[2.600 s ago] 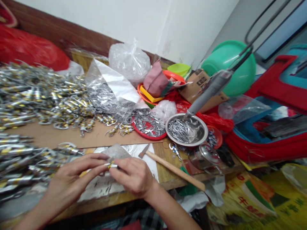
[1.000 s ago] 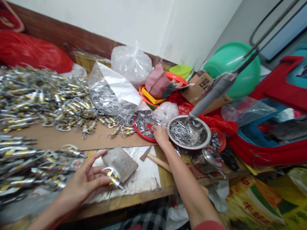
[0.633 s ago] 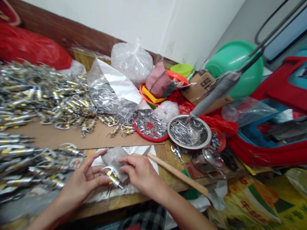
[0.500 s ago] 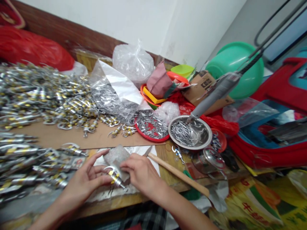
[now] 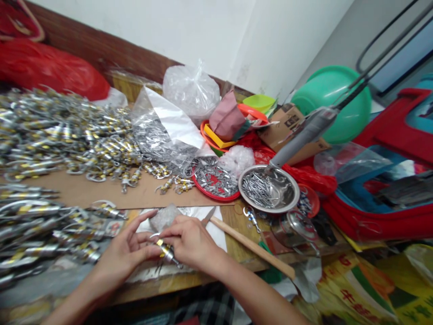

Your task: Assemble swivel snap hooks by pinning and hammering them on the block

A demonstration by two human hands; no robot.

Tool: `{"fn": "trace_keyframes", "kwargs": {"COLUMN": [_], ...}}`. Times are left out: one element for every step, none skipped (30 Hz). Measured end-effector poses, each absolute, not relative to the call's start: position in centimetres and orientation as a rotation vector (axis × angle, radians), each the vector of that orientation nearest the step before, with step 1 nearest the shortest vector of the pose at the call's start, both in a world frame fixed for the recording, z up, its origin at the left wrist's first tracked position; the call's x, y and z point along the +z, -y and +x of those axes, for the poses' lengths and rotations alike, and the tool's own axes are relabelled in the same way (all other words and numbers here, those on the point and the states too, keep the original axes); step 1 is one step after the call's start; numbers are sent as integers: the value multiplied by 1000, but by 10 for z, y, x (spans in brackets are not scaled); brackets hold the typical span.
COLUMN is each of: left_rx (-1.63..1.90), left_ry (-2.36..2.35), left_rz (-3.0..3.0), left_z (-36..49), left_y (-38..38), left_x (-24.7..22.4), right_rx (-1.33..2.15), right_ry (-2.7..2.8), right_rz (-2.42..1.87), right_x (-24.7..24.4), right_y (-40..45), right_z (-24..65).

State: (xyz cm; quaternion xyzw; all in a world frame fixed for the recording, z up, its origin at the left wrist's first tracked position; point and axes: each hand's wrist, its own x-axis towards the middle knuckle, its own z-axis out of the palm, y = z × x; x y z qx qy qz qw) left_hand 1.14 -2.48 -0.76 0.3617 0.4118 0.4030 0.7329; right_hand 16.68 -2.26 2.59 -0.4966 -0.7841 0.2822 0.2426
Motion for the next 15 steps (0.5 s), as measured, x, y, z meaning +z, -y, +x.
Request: {"fn": "trace_keyframes", "kwargs": {"left_rx": [885, 886, 887, 888, 888, 889, 892, 892, 890, 890, 891, 894, 895, 896, 898], "left_ry": [-900, -897, -898, -901, -906, -910, -914, -918, -922, -930, -941, -953, -962, -967, -969], "left_rz": [790, 788, 792, 800, 809, 814, 816, 815, 811, 807, 804, 803, 802, 801, 800], "left_z": [11, 11, 11, 11, 11, 12, 12, 12, 12, 12, 12, 12, 12, 12, 12], "left_y": [25, 25, 25, 25, 26, 26, 26, 26, 26, 26, 26, 26, 26, 26, 26], "left_x": [-7, -5, -4, -3, -2, -1, -1, -1, -1, -1, -1, -2, -2, -2, -2], "right_rx": [756, 740, 727, 719, 720, 727, 738, 745, 732, 689, 616, 516, 399, 278, 177], "right_ry": [2167, 2186, 2194, 2191, 2178, 2157, 2121, 2070, 2006, 1929, 1849, 1786, 1741, 1732, 1785], "right_rz": [-1360, -1361, -1360, -1358, -1354, -1347, -1336, -1321, -1304, -1299, -1315, -1359, -1431, -1530, -1648], "right_x": [24, 21, 19, 17, 16, 15, 15, 16, 17, 18, 18, 18, 16, 14, 10], "right_y": [21, 20, 18, 17, 17, 17, 17, 19, 21, 24, 28, 32, 36, 41, 45], "right_z": [167, 167, 166, 165, 163, 161, 160, 161, 164, 171, 181, 195, 212, 231, 251]}}
